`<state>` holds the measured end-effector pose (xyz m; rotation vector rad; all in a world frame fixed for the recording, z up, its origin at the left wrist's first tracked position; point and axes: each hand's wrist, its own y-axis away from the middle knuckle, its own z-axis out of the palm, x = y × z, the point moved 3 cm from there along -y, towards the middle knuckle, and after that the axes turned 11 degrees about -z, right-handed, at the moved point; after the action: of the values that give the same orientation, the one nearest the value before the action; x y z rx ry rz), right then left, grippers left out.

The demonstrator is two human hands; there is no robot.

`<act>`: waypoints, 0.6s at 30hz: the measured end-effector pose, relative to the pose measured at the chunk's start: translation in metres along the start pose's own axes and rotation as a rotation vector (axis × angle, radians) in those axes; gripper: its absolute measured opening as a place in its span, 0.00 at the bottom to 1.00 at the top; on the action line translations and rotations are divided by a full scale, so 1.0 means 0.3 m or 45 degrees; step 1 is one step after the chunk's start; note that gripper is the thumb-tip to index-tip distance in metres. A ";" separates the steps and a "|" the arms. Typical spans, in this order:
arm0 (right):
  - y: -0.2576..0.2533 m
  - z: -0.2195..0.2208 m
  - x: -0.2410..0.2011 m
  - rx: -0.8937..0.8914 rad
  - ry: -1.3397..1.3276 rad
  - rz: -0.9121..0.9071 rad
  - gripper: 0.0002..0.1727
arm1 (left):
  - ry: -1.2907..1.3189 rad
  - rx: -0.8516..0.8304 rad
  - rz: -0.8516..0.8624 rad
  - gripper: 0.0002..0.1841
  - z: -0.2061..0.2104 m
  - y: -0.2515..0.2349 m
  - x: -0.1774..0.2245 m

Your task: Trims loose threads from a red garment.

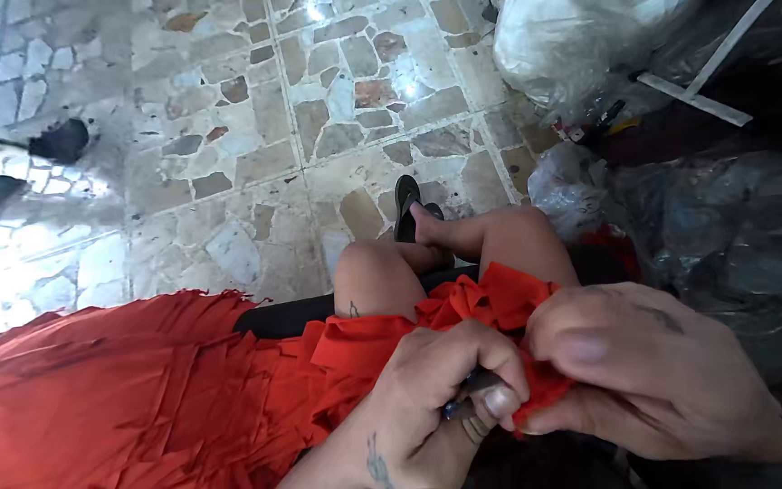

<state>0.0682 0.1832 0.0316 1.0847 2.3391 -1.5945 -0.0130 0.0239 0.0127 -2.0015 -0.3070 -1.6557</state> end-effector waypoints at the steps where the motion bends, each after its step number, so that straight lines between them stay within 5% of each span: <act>1: 0.007 -0.007 0.003 -0.052 0.063 -0.026 0.16 | 0.022 -0.031 -0.011 0.18 0.001 -0.001 -0.006; 5: 0.024 -0.020 0.002 -0.142 0.152 -0.099 0.15 | 0.079 -0.092 -0.014 0.20 0.015 -0.003 -0.028; 18: 0.027 -0.016 0.061 -0.231 -0.353 -0.147 0.12 | 0.535 -0.453 -0.249 0.16 0.029 0.041 -0.070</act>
<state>0.0609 0.1978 0.0190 0.6571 2.3364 -1.4264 -0.0044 0.0212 -0.0117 -1.8377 -0.0561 -2.3375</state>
